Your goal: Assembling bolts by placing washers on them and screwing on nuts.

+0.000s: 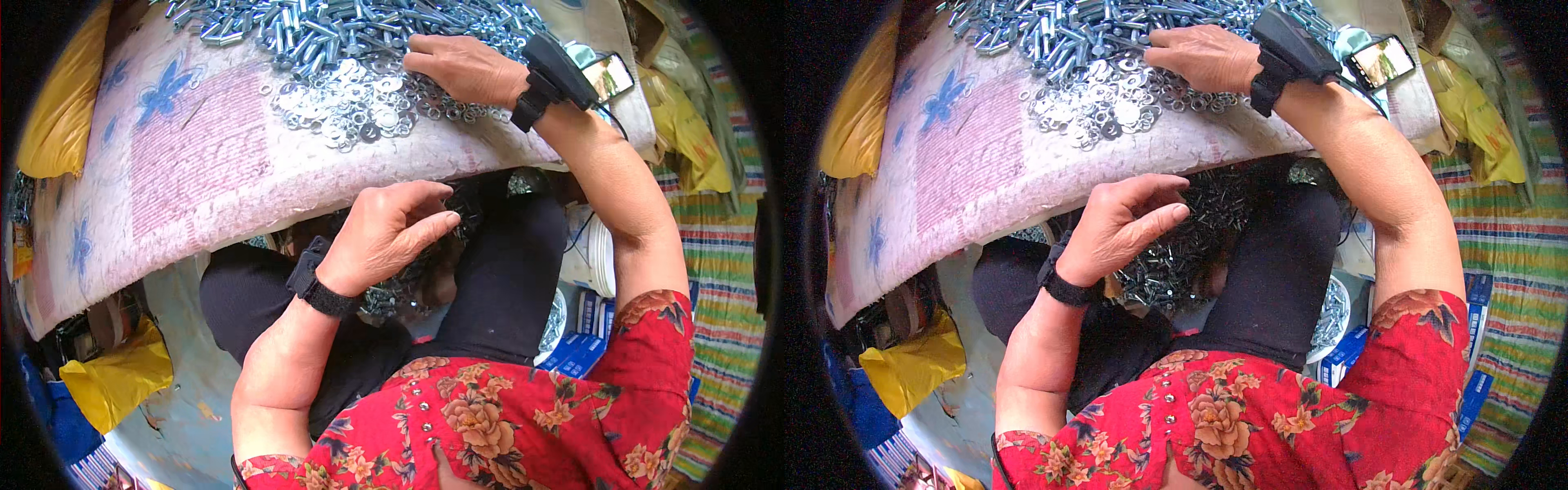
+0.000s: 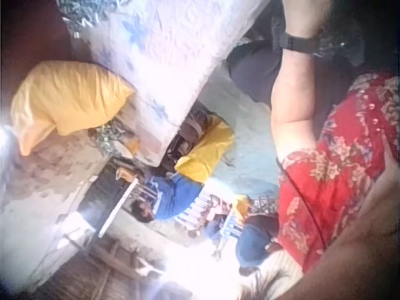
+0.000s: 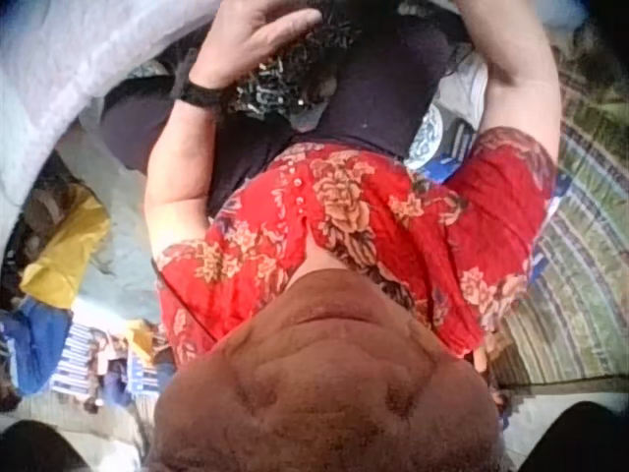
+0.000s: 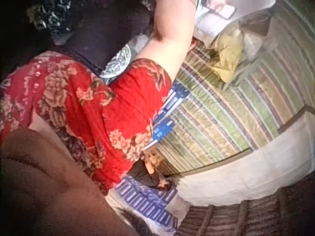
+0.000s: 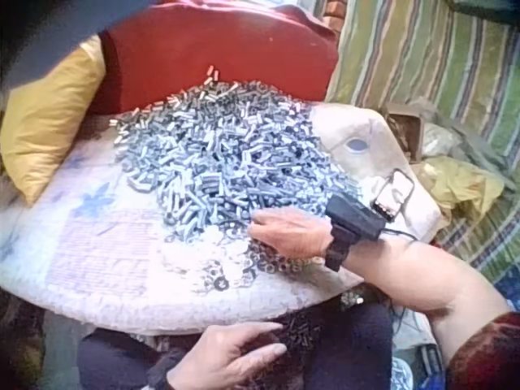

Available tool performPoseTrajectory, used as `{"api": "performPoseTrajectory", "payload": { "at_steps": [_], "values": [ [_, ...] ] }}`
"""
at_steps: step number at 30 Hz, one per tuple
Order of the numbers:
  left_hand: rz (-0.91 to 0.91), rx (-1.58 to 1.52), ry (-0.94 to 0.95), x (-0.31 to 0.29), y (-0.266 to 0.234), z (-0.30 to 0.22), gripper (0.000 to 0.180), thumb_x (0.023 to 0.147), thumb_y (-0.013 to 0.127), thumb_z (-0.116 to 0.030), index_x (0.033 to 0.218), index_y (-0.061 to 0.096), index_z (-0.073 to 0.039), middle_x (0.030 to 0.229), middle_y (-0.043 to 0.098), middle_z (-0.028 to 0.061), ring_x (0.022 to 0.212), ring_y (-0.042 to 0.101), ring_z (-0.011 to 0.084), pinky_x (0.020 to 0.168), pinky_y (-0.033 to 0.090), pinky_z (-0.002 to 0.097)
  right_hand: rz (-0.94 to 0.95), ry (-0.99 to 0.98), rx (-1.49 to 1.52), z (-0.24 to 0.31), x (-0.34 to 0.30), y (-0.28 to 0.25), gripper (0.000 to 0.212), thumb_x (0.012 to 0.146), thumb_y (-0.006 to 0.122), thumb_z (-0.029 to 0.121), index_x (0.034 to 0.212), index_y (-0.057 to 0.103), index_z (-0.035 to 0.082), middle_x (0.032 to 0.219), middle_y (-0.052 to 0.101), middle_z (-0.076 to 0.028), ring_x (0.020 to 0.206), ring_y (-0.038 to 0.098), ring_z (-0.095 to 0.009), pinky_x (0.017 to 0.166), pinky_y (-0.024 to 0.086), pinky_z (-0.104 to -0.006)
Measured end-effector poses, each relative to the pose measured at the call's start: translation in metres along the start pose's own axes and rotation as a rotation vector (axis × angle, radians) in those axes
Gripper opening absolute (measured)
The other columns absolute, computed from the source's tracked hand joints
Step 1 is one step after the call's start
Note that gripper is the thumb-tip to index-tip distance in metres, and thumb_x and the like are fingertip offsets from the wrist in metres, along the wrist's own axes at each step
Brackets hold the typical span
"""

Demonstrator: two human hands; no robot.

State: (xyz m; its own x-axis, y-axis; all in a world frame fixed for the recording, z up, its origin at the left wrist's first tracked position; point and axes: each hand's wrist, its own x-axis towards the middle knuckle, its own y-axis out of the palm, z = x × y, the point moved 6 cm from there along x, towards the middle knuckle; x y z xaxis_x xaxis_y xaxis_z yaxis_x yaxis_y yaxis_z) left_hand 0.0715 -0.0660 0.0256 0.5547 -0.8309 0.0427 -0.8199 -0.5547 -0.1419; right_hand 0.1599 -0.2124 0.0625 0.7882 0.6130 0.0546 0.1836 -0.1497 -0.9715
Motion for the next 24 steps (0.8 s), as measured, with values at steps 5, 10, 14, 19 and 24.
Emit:
{"api": "performPoseTrajectory", "payload": {
  "at_steps": [5, 10, 14, 19, 24],
  "values": [
    [-0.092, -0.236, 0.011, 0.004, -0.012, 0.007, 0.026, 0.085, 0.058, -0.013, 0.107, 0.057, 0.001, 0.088, 0.063, 0.0056, 0.075, 0.057, 0.0092, 0.066, 0.046, 0.0217, -0.319, 0.111, 0.114, -0.014, -0.008, -0.008, 0.022, 0.074, 0.054, -0.001, 0.096, 0.048, 0.002, 0.088, 0.051, -0.015, 0.084, 0.054, -0.034, 0.067, 0.048, -0.0347],
    [-0.450, -0.495, 0.089, 0.002, -0.032, 0.005, 0.026, 0.088, 0.052, -0.012, 0.111, 0.055, 0.001, 0.095, 0.061, 0.0095, 0.075, 0.059, 0.0118, 0.059, 0.047, 0.0209, -0.612, 0.543, 1.148, 0.004, -0.042, -0.033, 0.008, 0.081, 0.056, 0.004, 0.088, 0.054, 0.001, 0.069, 0.058, -0.002, 0.060, 0.055, -0.006, 0.053, 0.044, -0.0195],
    [-0.381, -0.455, 0.068, 0.001, -0.030, 0.005, 0.027, 0.089, 0.050, -0.013, 0.113, 0.054, -0.001, 0.092, 0.062, 0.0090, 0.068, 0.059, 0.0111, 0.054, 0.046, 0.0198, -0.388, 0.516, 1.508, 0.061, -0.044, -0.029, 0.012, 0.081, 0.059, 0.005, 0.091, 0.055, 0.001, 0.068, 0.058, -0.001, 0.058, 0.054, -0.005, 0.052, 0.044, -0.0186],
    [-0.353, -0.467, 0.001, -0.006, -0.034, 0.010, 0.023, 0.090, 0.050, -0.015, 0.106, 0.057, -0.001, 0.078, 0.063, 0.0056, 0.056, 0.056, 0.0090, 0.048, 0.043, 0.0178, -0.505, 0.465, 1.194, 0.049, -0.016, -0.040, 0.011, 0.082, 0.060, 0.011, 0.084, 0.060, 0.000, 0.068, 0.059, -0.004, 0.059, 0.055, -0.007, 0.052, 0.044, -0.0209],
    [-0.414, -0.713, -0.014, -0.010, -0.041, 0.017, 0.021, 0.089, 0.050, -0.015, 0.101, 0.057, 0.001, 0.078, 0.063, 0.0078, 0.055, 0.056, 0.0102, 0.047, 0.043, 0.0185, -0.609, 0.078, 0.288, 0.038, 0.047, -0.037, 0.014, 0.067, 0.056, 0.000, 0.079, 0.060, 0.007, 0.084, 0.055, -0.008, 0.083, 0.052, -0.025, 0.071, 0.045, -0.0338]
  ]
}}
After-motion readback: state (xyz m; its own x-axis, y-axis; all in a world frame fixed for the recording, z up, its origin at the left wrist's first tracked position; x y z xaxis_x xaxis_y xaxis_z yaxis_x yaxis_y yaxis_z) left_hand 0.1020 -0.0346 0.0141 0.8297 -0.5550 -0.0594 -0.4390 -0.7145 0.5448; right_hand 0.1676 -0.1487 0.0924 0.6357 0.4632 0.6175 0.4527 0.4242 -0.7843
